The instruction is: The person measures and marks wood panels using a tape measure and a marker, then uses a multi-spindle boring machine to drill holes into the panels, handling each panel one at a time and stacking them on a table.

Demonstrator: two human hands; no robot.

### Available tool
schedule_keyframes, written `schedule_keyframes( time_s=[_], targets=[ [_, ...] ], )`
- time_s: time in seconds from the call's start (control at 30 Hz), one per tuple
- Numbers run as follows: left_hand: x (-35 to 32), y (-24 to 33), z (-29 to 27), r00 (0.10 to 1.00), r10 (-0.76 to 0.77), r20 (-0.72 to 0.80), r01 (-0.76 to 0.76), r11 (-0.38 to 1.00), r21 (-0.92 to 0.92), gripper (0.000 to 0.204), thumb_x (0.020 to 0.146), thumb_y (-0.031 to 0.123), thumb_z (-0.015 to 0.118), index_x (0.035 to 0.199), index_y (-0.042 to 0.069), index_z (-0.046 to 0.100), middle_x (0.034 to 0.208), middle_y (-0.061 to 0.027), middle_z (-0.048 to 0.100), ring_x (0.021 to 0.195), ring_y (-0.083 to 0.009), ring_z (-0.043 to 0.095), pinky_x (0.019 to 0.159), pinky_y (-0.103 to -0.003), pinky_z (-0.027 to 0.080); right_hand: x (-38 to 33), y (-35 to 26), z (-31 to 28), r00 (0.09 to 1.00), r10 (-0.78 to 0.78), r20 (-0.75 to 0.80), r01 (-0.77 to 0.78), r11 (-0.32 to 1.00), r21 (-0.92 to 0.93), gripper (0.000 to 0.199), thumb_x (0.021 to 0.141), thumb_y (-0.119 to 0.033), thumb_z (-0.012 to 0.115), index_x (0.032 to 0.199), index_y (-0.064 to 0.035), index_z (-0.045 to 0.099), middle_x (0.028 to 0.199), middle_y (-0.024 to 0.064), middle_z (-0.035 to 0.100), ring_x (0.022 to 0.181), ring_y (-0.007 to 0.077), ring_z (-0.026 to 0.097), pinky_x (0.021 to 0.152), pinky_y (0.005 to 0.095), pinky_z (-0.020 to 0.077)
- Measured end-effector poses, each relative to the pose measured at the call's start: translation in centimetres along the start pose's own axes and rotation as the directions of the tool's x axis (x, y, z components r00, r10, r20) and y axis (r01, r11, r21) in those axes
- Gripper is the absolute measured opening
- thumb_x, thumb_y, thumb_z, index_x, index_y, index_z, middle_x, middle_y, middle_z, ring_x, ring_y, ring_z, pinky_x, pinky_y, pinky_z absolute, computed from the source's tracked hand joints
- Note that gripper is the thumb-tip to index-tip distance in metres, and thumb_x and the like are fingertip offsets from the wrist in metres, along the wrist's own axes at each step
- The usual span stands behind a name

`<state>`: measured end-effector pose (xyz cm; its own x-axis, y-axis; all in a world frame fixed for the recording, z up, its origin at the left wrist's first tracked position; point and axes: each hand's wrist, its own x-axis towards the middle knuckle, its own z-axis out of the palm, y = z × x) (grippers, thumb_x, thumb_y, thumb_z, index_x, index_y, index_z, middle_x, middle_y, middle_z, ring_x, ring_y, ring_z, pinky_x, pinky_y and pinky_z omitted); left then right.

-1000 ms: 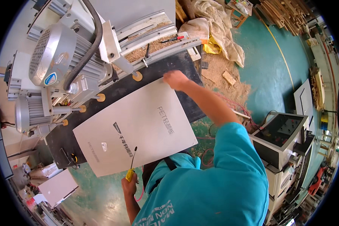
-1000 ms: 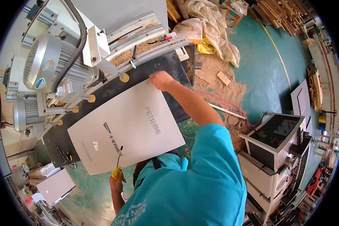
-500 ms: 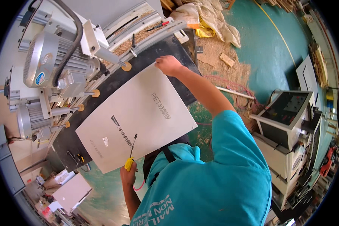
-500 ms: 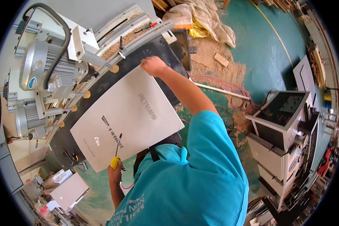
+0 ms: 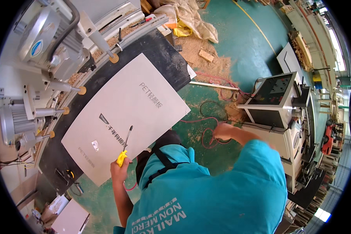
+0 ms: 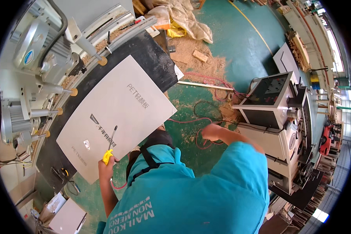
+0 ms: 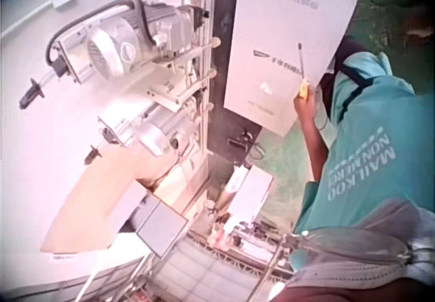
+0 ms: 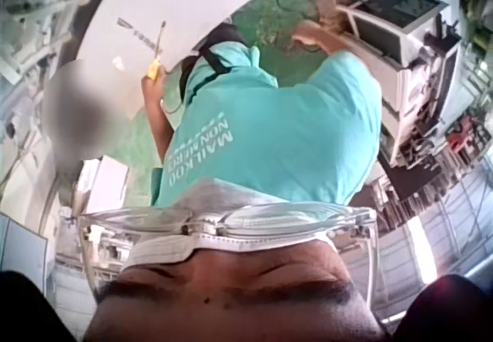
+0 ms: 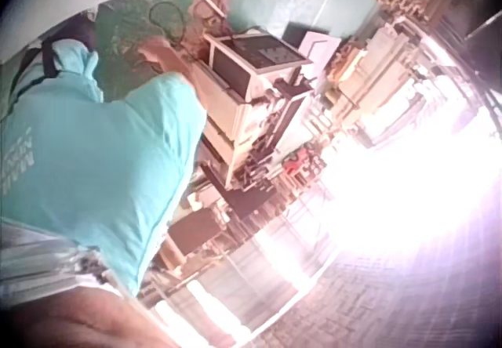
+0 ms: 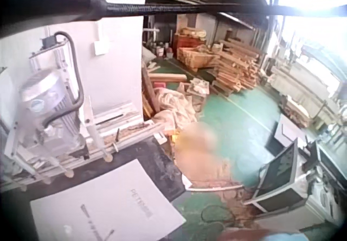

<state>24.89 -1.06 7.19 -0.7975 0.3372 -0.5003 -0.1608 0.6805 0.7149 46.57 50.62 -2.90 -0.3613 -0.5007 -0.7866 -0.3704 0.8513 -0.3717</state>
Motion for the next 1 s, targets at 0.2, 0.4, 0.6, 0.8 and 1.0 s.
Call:
schedule_keyframes(
  time_s=[0.2,0.4,0.6,0.8,1.0],
  targets=[
    [-2.4,-2.8,-1.5,0.993,0.020,0.119,-0.048,0.970,0.238,0.051,0.084,0.056,0.065,0.101,0.008,0.072,0.082,-0.0171,0.070,0.082,-0.0372,0.068,0.071,-0.043,0.051,4.6,0.3,-10.9,0.179,0.578,-0.796,-0.349,0.794,0.498,0.013,0.087,-0.015,0.058,0.096,-0.0103,0.066,0.096,0.0115,0.062,0.096,0.0331,0.061,0.078,0.0441,0.0511],
    [-6.0,-7.4,-4.4,0.992,0.025,0.124,-0.055,0.968,0.246,0.051,0.084,0.054,0.067,0.100,0.006,0.071,0.083,-0.0179,0.070,0.082,-0.0352,0.069,0.071,-0.042,0.052,10.8,-1.6,-15.1,0.254,0.452,-0.855,-0.429,0.845,0.319,0.010,0.078,-0.008,0.058,0.084,-0.0092,0.066,0.093,0.0073,0.065,0.096,0.0305,0.063,0.080,0.0410,0.0531],
    [-8.0,-13.7,-5.5,0.995,0.009,0.097,-0.006,0.999,-0.031,0.044,0.088,0.045,0.067,0.094,0.002,0.071,0.078,-0.0122,0.070,0.075,-0.0248,0.068,0.070,-0.037,0.051,9.8,-4.3,-10.3,0.339,0.534,-0.775,-0.469,0.809,0.353,0.018,0.080,-0.012,0.059,0.094,-0.0132,0.069,0.090,0.0062,0.064,0.092,0.0284,0.064,0.080,0.0422,0.0528],
    [-6.3,-9.7,-5.6,0.999,0.012,0.038,-0.016,0.996,0.089,0.044,0.090,0.044,0.066,0.088,0.001,0.072,0.075,-0.0105,0.070,0.072,-0.0234,0.068,0.069,-0.037,0.050,10.8,-4.3,-12.4,0.101,0.658,-0.746,-0.414,0.710,0.570,0.025,0.085,-0.014,0.054,0.103,-0.0166,0.071,0.088,0.0053,0.064,0.087,0.0275,0.066,0.072,0.0417,0.0550],
    [-4.8,-7.8,-4.0,0.999,0.045,0.015,-0.047,0.986,0.161,0.042,0.088,0.043,0.067,0.089,0.001,0.073,0.072,-0.0129,0.069,0.070,-0.0260,0.068,0.067,-0.039,0.050,21.2,-17.3,-14.5,0.216,0.583,-0.784,-0.407,0.783,0.470,0.025,0.081,-0.012,0.055,0.104,-0.0123,0.066,0.092,0.0091,0.064,0.080,0.0253,0.066,0.056,0.0396,0.0549]
  ],
)
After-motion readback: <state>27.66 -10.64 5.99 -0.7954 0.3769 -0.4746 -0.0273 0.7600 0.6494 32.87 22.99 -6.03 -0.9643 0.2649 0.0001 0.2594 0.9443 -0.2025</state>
